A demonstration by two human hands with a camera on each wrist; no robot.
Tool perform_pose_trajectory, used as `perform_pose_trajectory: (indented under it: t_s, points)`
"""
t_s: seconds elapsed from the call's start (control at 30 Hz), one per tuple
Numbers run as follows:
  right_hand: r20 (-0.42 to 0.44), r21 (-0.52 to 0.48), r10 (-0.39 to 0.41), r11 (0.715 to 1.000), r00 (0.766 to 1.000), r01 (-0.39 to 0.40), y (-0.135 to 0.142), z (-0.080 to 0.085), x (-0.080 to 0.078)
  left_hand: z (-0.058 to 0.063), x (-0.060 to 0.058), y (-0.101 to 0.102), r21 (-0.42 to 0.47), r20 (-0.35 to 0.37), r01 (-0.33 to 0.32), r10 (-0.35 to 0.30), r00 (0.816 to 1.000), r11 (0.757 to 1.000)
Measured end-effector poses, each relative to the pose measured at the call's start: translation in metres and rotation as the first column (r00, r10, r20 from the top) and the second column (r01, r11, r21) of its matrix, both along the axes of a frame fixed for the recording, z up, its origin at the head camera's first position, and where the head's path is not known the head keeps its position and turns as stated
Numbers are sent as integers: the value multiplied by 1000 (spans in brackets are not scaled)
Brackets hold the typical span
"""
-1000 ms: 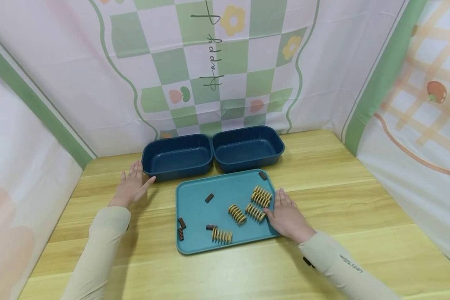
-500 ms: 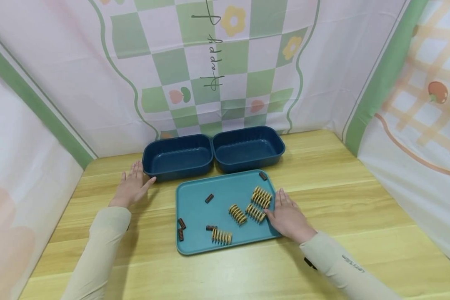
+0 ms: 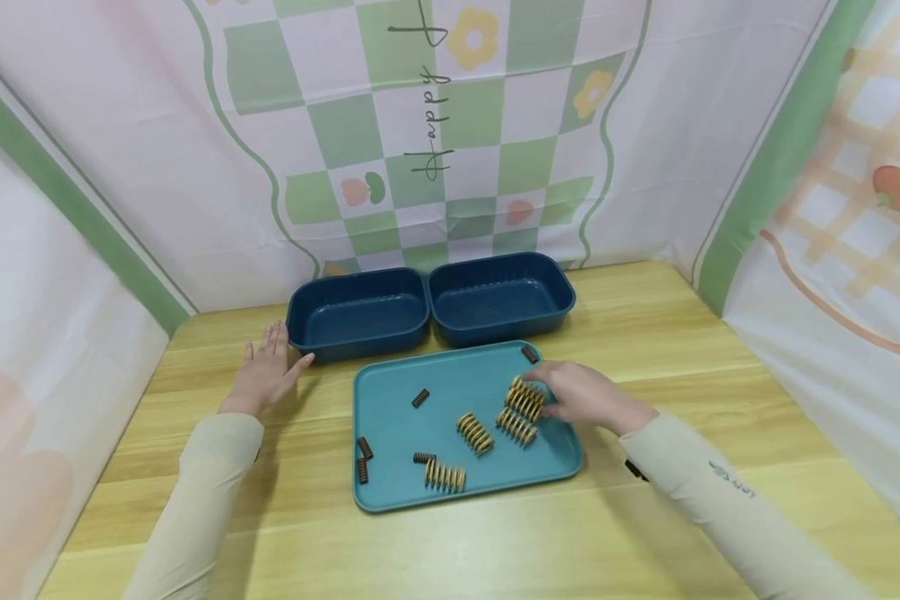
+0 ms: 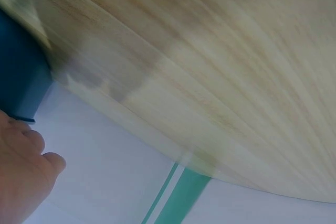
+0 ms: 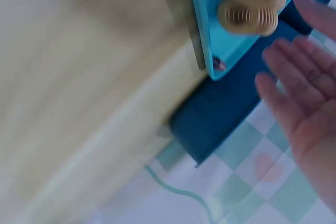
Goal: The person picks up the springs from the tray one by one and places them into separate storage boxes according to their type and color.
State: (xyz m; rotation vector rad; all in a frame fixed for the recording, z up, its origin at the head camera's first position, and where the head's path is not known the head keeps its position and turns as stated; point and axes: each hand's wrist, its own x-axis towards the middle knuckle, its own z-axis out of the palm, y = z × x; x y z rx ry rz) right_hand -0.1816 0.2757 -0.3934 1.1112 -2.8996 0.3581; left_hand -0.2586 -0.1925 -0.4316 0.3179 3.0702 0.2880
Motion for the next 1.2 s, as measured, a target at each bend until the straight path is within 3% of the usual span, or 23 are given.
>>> perform_pose_trajectory:
  t_s: [0.13, 0.3, 0.43, 0.87, 1.2]
  points:
    - [15, 79, 136, 987, 991, -137, -5, 5, -16, 1, 0, 0, -8, -10, -4, 4, 1000, 1000]
    - [32, 168, 221, 960, 975, -224, -6, -2, -28, -3, -1, 0, -36, -2, -1, 1, 1000, 999]
    - [16, 182, 270, 946, 963, -268, -5, -11, -34, -5, -1, 1, -32, 1, -6, 6, 1000, 999]
    - [-106, 166, 350, 929, 931, -331, -6, -16, -43, -2, -2, 0, -11, -12, -18, 18, 1000, 1000]
    - [-70, 124, 317, 944, 946, -307, -3, -15, -44, -3, 0, -1, 13, -23, -15, 15, 1000, 1000]
